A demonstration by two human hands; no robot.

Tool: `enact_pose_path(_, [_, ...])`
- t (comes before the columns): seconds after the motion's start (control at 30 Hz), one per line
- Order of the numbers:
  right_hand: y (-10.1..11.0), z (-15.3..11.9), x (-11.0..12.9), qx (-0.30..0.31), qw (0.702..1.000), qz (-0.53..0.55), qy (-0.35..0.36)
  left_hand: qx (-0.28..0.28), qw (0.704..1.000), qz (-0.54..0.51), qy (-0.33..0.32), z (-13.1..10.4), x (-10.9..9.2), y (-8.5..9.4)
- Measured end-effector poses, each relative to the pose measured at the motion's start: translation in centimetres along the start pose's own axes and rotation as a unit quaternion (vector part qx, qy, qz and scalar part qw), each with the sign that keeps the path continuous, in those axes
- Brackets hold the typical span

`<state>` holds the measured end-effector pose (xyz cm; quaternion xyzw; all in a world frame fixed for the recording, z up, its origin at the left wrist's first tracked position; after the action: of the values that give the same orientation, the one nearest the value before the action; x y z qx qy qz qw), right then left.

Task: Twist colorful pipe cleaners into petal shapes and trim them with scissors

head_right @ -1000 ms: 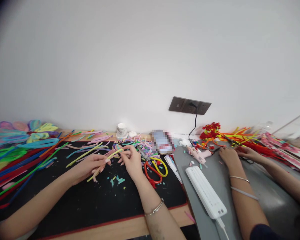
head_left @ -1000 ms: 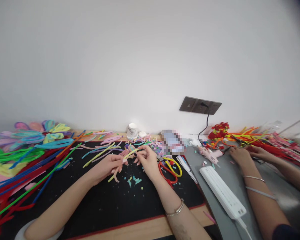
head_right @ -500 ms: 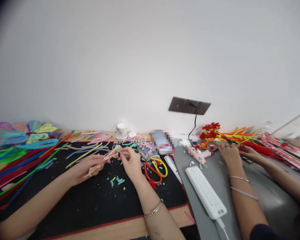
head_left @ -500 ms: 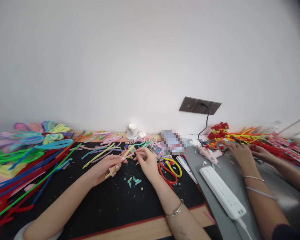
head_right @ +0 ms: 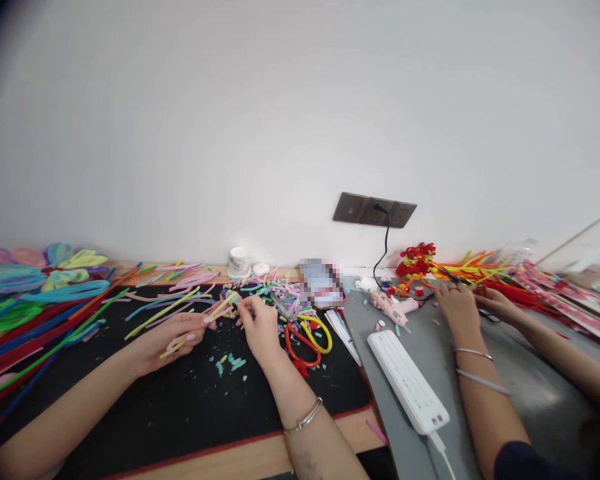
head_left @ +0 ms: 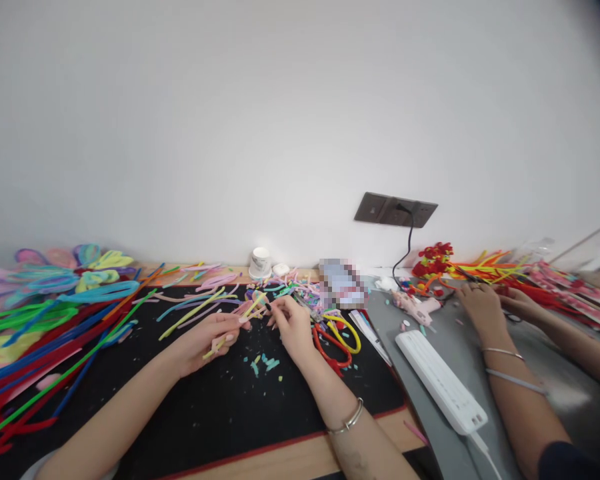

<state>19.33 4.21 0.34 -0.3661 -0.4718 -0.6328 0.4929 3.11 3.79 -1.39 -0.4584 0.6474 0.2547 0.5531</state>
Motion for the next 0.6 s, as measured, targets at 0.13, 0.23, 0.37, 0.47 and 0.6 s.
enact_pose_path(0.13, [0.2,-0.3,1.0,0.004,0.997,-0.061,0.040,0.012,0.999,-0.034,0.010,-0.2,-0.2,-0.1])
enact_pose_path(0.23, [0.2,-0.3,1.4,-0.001,0.993,-0.106,0.055,0.014,0.998,-0.062,0.014,-0.1,-0.3,-0.1])
enact_pose_path(0.37, [0.3,-0.1,0.8,-0.020,0.991,-0.122,0.041,0.031,0.997,-0.069,0.020,0.0,0.2,-0.2])
enact_pose_path(0.47, [0.3,0.0,0.2,-0.035,0.986,-0.162,0.032,0.050,0.996,-0.064,0.023,-0.1,0.5,-0.6])
enact_pose_path(0.6, [0.3,-0.1,0.3,-0.036,0.974,-0.219,0.035,0.048,0.996,-0.066,0.029,-0.3,0.4,-1.0])
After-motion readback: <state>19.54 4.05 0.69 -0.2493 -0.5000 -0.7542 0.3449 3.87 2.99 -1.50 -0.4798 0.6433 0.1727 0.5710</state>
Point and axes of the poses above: each hand's wrist, its own z-axis towards the middle knuckle, its own y-axis out of the back of the hand, x = y × z, the point moved 5 cm from there along z, towards the middle knuckle, and after that the axes turned 4 degrees about -y, right-handed, at the moved point
